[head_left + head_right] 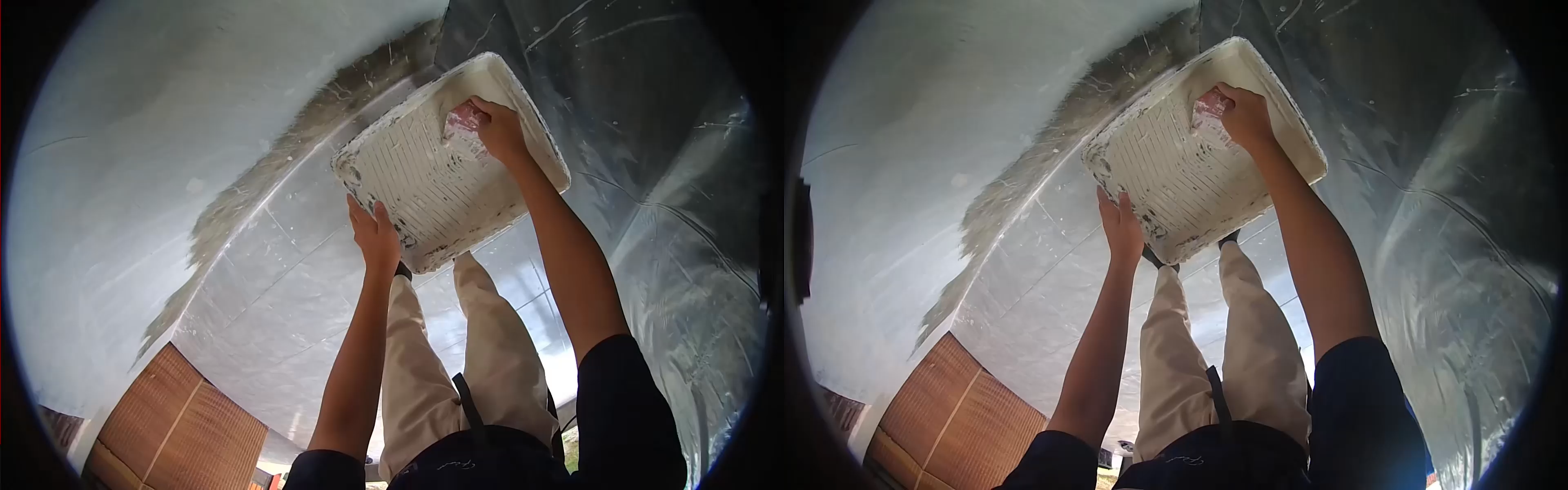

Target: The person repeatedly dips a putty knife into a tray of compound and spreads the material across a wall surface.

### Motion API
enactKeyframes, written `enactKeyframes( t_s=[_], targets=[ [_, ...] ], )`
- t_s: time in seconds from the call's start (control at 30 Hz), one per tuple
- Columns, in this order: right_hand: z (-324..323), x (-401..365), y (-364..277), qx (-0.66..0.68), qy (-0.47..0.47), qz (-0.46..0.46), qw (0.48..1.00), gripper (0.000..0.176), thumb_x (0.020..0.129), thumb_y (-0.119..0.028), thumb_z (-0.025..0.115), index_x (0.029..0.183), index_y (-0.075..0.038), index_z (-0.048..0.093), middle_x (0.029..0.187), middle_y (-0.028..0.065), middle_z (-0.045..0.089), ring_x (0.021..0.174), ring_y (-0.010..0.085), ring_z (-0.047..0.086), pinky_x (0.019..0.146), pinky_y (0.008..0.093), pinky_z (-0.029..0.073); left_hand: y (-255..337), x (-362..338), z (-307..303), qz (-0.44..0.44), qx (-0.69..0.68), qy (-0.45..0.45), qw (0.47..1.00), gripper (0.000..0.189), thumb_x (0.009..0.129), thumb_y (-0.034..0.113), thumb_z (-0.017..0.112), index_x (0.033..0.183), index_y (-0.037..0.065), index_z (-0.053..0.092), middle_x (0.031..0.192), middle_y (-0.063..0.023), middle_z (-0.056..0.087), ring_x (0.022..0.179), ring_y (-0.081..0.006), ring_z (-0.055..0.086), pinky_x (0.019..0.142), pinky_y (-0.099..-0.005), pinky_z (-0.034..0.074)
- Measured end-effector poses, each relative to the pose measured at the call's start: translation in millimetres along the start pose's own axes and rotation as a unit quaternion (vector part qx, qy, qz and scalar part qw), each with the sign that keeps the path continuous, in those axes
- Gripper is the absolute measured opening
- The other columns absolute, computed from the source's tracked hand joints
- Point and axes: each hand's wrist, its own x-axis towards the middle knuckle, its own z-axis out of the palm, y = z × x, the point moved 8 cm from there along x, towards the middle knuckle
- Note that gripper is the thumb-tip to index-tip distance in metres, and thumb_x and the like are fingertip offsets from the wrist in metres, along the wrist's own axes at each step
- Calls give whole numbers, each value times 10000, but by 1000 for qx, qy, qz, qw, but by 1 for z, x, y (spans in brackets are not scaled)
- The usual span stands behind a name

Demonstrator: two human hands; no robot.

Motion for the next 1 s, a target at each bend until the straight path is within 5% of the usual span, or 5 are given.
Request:
enactKeyframes(
  t_s=[0.43,0.57,0.67,1.0],
  targets=[
    [50,-27,0,80,-11,22,996,361,918,-44,578,1275,-22,622,1166,207,684,1033,289,680,909,329,505,-3,9,-25,27,42,46,998,648,1003,309,420,1504,-53,225,1508,-297,321,1382,-453,333,1134,-491,266],
    [71,-37,-6,232,-57,63,969,361,937,7,546,1293,42,592,1149,126,694,961,161,660,860,279,516,8,9,-42,27,67,67,995,606,1010,295,413,1492,-39,260,1509,-283,324,1396,-427,314,1141,-504,228],
    [68,-50,-36,441,-97,146,881,318,929,56,502,1230,60,604,1040,112,694,913,133,661,786,258,527,24,14,-58,64,83,79,991,586,1008,280,424,1482,-31,274,1516,-284,308,1401,-426,303,1143,-512,215],
    [-35,-9,-177,625,-107,52,772,212,959,16,481,1168,19,520,1105,126,639,942,188,669,857,327,555,228,11,-148,362,185,173,897,570,955,168,499,1468,3,313,1514,-266,284,1399,-434,285,1128,-551,208]
  ],
)
